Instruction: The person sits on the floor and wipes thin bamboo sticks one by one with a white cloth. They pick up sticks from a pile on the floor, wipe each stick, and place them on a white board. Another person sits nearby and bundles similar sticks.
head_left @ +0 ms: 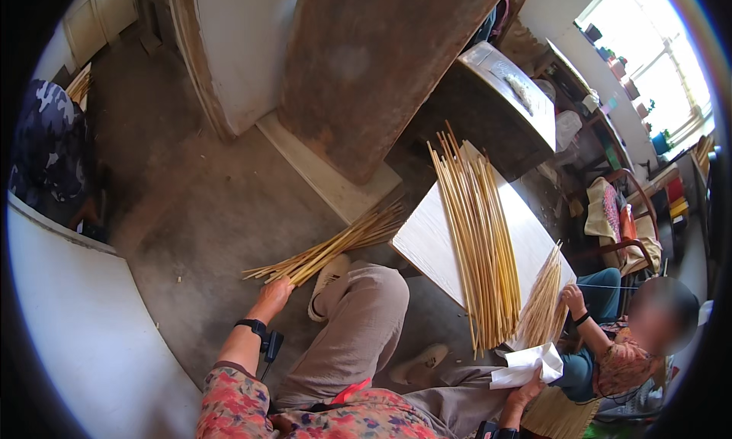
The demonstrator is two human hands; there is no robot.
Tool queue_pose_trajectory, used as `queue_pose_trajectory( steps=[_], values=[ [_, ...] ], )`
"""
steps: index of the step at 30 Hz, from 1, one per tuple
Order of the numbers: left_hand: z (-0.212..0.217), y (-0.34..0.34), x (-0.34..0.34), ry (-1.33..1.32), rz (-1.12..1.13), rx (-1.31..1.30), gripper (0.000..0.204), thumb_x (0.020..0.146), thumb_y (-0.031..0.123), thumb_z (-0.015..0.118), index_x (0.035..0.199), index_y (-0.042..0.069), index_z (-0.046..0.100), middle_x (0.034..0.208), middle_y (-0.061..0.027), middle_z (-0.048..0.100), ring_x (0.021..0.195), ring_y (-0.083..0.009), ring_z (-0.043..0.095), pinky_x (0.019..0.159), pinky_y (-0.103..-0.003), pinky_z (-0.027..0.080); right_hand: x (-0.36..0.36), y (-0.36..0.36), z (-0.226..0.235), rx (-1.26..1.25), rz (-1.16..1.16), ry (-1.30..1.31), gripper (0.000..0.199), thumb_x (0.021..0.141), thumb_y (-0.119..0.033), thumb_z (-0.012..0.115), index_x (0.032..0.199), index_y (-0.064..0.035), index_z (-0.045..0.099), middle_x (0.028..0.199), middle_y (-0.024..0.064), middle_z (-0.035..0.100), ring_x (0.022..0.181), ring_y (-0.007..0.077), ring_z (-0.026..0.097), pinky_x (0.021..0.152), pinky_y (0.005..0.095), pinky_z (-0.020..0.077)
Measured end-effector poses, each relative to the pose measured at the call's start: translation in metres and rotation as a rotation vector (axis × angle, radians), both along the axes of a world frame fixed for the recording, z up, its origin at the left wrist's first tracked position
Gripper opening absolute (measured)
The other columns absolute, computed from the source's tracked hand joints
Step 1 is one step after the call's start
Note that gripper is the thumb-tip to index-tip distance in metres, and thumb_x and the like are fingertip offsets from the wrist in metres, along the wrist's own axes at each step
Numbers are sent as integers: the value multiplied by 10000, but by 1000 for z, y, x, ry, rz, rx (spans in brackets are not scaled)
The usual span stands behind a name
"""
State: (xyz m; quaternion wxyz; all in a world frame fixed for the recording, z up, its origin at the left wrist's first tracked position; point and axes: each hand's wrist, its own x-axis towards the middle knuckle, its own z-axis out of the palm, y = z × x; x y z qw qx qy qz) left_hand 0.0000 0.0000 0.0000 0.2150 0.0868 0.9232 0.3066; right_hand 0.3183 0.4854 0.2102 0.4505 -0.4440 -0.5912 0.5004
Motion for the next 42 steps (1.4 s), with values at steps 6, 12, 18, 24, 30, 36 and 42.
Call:
queue_pose_trajectory(
  steps=[6, 12, 18, 24, 30, 36, 42],
  values=[
    [-26, -17, -29, -10, -24, -107, 213, 824, 232, 513, 841, 21, 488, 828, -222, 580, 824, -395, 544, 696, -458, 430, -17, -11, -23, -12, 15, 20, 373, 813, -205, 584, 1121, -14, 495, 1025, 73, 561, 886, 196, 550, 769, 327, 447],
    [-85, -17, -30, 80, -119, -238, 128, 801, 151, 487, 810, 24, 505, 807, -192, 594, 816, -355, 570, 691, -459, 428, -5, 5, -23, 64, -10, -134, 368, 817, -196, 577, 1127, -16, 494, 1037, 77, 557, 893, 189, 543, 781, 317, 440],
    [-92, -7, -44, 73, -123, -333, 198, 786, 80, 415, 901, 3, 558, 961, -196, 590, 911, -326, 571, 809, -434, 423, -25, -20, -12, 113, 49, -157, 354, 816, -213, 574, 1097, -7, 513, 1011, 81, 564, 862, 188, 549, 759, 318, 447],
    [-104, 0, -46, 39, -80, -449, 171, 762, 67, 459, 881, 27, 575, 903, -154, 601, 893, -309, 573, 796, -430, 421, -34, -22, -9, 92, 23, -192, 333, 808, -230, 589, 1043, 3, 544, 947, 75, 581, 809, 192, 562, 729, 323, 459],
    [-142, -18, -42, 351, -107, -637, 119, 712, 99, 528, 801, 69, 602, 837, -78, 592, 853, -235, 551, 771, -388, 381, -29, -9, -13, 52, -45, -227, 328, 804, -232, 597, 1034, -3, 550, 943, 74, 581, 807, 187, 561, 720, 322, 460],
    [-122, -12, -59, 388, -148, -574, 109, 724, 98, 517, 783, 66, 603, 837, -79, 561, 895, -225, 510, 793, -363, 347, -15, 6, -21, 20, -45, -280, 331, 804, -230, 596, 1047, -11, 543, 949, 70, 580, 805, 182, 559, 725, 321, 458],
    [-117, 3, -76, 520, -156, -484, 107, 730, 79, 503, 768, 57, 600, 842, -83, 537, 888, -224, 495, 781, -367, 352, -32, -7, -18, 80, -22, -238, 358, 814, -222, 584, 1094, -14, 506, 985, 68, 568, 843, 188, 548, 754, 322, 447]
  ],
)
